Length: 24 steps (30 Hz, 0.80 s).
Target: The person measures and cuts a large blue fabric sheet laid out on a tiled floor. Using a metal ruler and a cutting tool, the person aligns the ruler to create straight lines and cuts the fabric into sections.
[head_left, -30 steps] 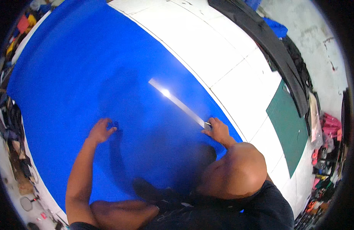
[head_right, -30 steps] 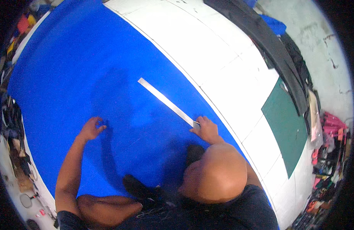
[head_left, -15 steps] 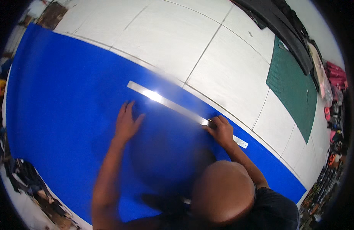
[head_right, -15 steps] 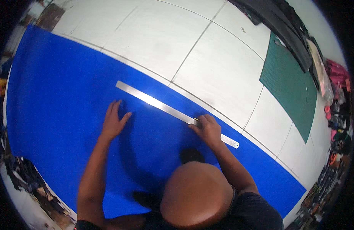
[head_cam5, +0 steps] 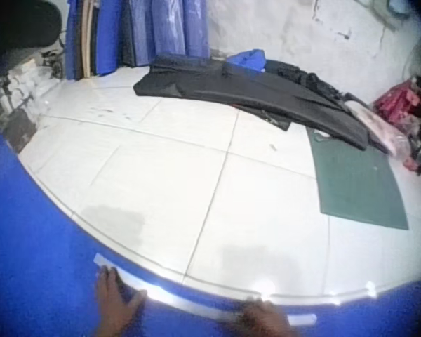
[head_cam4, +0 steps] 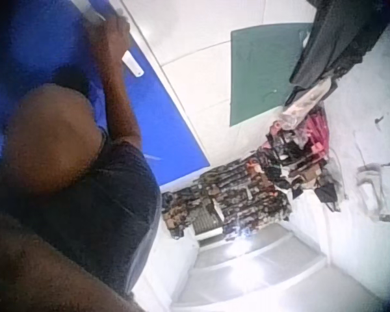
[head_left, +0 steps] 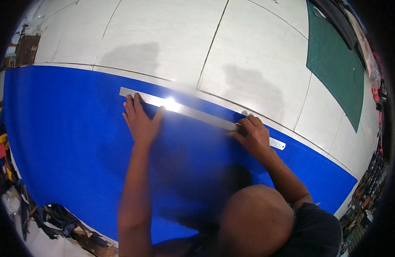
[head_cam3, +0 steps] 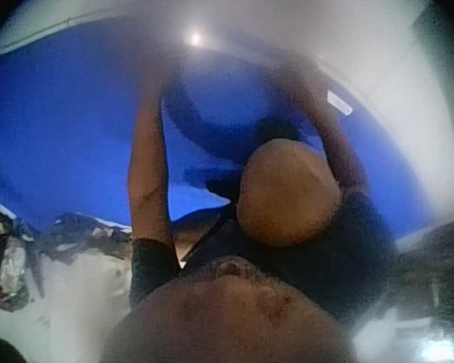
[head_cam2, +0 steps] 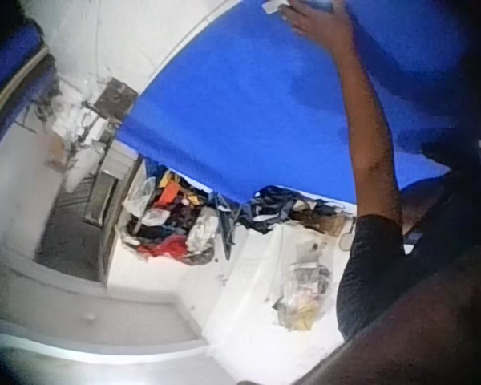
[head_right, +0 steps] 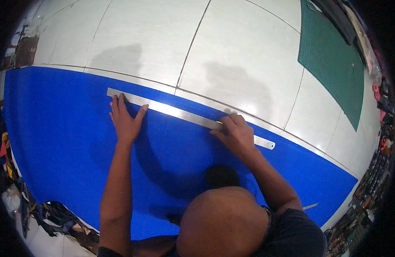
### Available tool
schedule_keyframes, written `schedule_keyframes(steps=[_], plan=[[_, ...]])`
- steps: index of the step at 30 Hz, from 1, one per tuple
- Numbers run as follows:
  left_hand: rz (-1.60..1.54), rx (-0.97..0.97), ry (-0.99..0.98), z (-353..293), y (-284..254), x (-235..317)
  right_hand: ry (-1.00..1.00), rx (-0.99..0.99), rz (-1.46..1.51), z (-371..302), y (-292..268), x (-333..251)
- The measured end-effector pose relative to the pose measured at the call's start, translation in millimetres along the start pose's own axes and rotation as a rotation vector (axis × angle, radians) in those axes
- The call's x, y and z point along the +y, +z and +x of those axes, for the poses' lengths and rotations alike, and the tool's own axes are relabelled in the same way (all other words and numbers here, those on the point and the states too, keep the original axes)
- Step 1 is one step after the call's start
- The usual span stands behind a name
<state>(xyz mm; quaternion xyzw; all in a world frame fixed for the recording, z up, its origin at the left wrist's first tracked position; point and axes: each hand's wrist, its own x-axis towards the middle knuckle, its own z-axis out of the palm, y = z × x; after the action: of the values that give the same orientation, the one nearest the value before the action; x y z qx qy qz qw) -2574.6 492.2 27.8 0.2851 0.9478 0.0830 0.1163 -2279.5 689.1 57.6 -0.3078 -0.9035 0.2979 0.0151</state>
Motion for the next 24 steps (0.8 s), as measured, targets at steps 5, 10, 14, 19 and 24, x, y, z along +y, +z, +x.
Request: schedule_keyframes(steps=[5, 10, 14, 19, 24], plan=[[-0.016, -0.047, -0.055, 12.3, -14.9, 1.9, 0.079, 0.006, -0.024, -10.7, -5.0, 7.7], [-0.008, -0.055, -0.069, 24.5, -18.2, -2.7, 0.092, 0.051, -0.019, -16.5, -8.2, 12.8], [-0.041, -0.068, -0.071, 29.0, -19.6, -4.6, 0.108, 0.049, -0.030, -14.8, -10.0, 15.4], [-0.032, -0.023, -0.061, 30.9, -19.0, -4.9, 0.064, 0.091, -0.035, -14.7, -4.0, 21.2], [-0.014, -0.030, -0.089, 31.8, -20.5, -3.3, 0.090, 0.071, -0.031, -12.8, -4.5, 20.7]])
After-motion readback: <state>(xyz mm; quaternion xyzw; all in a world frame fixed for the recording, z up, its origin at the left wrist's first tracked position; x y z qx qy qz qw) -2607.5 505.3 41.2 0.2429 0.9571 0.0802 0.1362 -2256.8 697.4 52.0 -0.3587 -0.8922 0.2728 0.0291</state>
